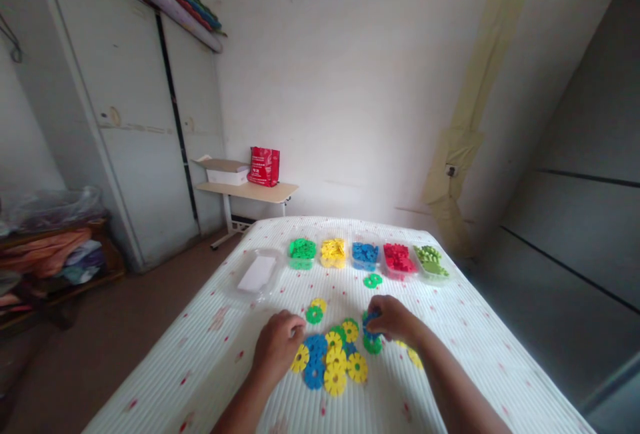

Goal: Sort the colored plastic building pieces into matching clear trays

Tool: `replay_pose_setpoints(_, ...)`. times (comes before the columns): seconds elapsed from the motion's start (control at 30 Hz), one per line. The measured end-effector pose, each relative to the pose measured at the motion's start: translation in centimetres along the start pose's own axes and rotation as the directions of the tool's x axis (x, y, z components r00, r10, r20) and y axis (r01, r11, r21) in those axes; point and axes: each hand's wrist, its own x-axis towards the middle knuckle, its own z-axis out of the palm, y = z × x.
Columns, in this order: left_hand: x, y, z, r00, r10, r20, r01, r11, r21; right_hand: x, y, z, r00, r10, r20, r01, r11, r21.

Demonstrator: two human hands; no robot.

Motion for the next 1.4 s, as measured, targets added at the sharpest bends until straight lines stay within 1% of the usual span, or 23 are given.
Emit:
replay_pose_setpoints(0.03,0.0,0.0,0.0,1.0,0.0,0.0,0.0,1.0,-0.003,0.5,-0.2,-0.7,1.0,0.01,-0.018,-0.01,1.0,0.004)
replay_pose_setpoints(0.1,0.1,-0.1,0.0,1.0,-0.004,0.0,0.004,1.0,-0.014,1.6,-0.7,-2.2,0.994,0.022,-0.106,-0.02,1.0,0.021)
replay_pose_setpoints(0.23,0.1,-0.1,0.0,1.0,-0.017,-0.005,0.017,0.999,-0.04,3.2,-1.1,-4.8,0.954,-0.008,-0.301,0.025,0.998,0.051)
replay_pose_setpoints(0.3,0.1,-0.2,0.1,1.0,-0.018,-0.008,0.018,0.999,-0.049,3.4,-0.8,-5.5,0.926,-0.017,-0.378,0.04,0.998,0.052)
replay_pose_setpoints(0.4,0.0,-0.3,0.1,1.0,-0.03,-0.009,0.029,0.998,-0.047,2.9,0.1,-5.6,0.89,-0.022,-0.455,0.042,0.999,0.034)
replay_pose_setpoints(0.5,0.2,0.0,0.1,0.997,-0.077,0.0,0.077,0.997,-0.016,1.8,2.4,-5.0,0.87,-0.016,-0.494,0.022,1.0,0.005)
replay_pose_setpoints(0.57,0.6,0.6,0.0,0.994,-0.109,0.011,0.108,0.994,0.032,0.7,4.8,-4.6,0.847,-0.015,-0.532,-0.009,0.999,-0.042)
replay_pose_setpoints(0.63,1.1,1.5,0.0,0.991,-0.131,0.014,0.128,0.986,0.108,-0.5,7.8,-4.4,0.787,-0.053,-0.615,-0.081,0.979,-0.188)
replay_pose_setpoints(0.67,1.3,1.9,0.1,0.99,-0.141,0.013,0.137,0.979,0.153,-1.1,9.3,-4.4,0.764,-0.051,-0.643,-0.128,0.965,-0.229)
replay_pose_setpoints(0.7,1.6,2.3,0.2,0.989,-0.147,0.004,0.143,0.971,0.194,-1.6,10.6,-4.4,0.756,-0.049,-0.653,-0.153,0.957,-0.248)
replay_pose_setpoints(0.77,2.0,2.9,0.7,0.989,-0.145,-0.016,0.144,0.958,0.249,-2.6,12.6,-4.5,0.76,-0.012,-0.65,-0.188,0.953,-0.238)
replay_pose_setpoints(0.83,2.3,3.2,1.1,0.991,-0.132,-0.029,0.135,0.957,0.256,-3.2,13.5,-4.6,0.764,0.009,-0.645,-0.191,0.958,-0.212)
replay_pose_setpoints(0.9,2.4,3.2,1.3,0.99,-0.139,-0.017,0.14,0.965,0.223,-3.5,13.5,-4.6,0.765,0.014,-0.644,-0.185,0.962,-0.199)
replay_pose_setpoints(1.0,2.7,3.6,1.0,0.989,-0.142,0.042,0.136,0.983,0.126,-3.3,12.8,-4.4,0.773,0.015,-0.635,-0.193,0.958,-0.211)
replay_pose_setpoints(1.07,2.8,4.5,0.7,0.993,-0.085,0.082,0.081,0.995,0.05,-3.1,12.3,-4.2,0.776,0.017,-0.631,-0.207,0.951,-0.229)
replay_pose_setpoints(1.1,2.9,5.1,0.7,0.995,-0.035,0.096,0.033,0.999,0.013,-3.1,12.1,-4.1,0.776,0.019,-0.63,-0.216,0.947,-0.237)
replay_pose_setpoints(1.17,2.8,6.8,0.8,0.986,0.093,0.137,-0.086,0.995,-0.053,-3.1,11.8,-3.9,0.779,0.019,-0.627,-0.227,0.941,-0.252)
replay_pose_setpoints(1.2,2.7,7.7,1.1,0.972,0.168,0.165,-0.156,0.984,-0.083,-3.1,11.7,-3.9,0.781,0.016,-0.625,-0.226,0.94,-0.258)
replay_pose_setpoints(1.3,2.4,10.4,2.5,0.895,0.365,0.257,-0.344,0.931,-0.123,-3.3,11.6,-3.8,0.78,0.005,-0.626,-0.215,0.941,-0.26)
replay_pose_setpoints(1.37,2.3,11.6,3.6,0.838,0.433,0.332,-0.437,0.897,-0.068,-3.3,11.6,-3.8,0.775,-0.004,-0.632,-0.208,0.943,-0.261)
replay_pose_setpoints(1.4,2.3,12.0,4.1,0.817,0.445,0.367,-0.47,0.882,-0.024,-3.3,11.6,-3.8,0.773,-0.01,-0.634,-0.204,0.943,-0.262)
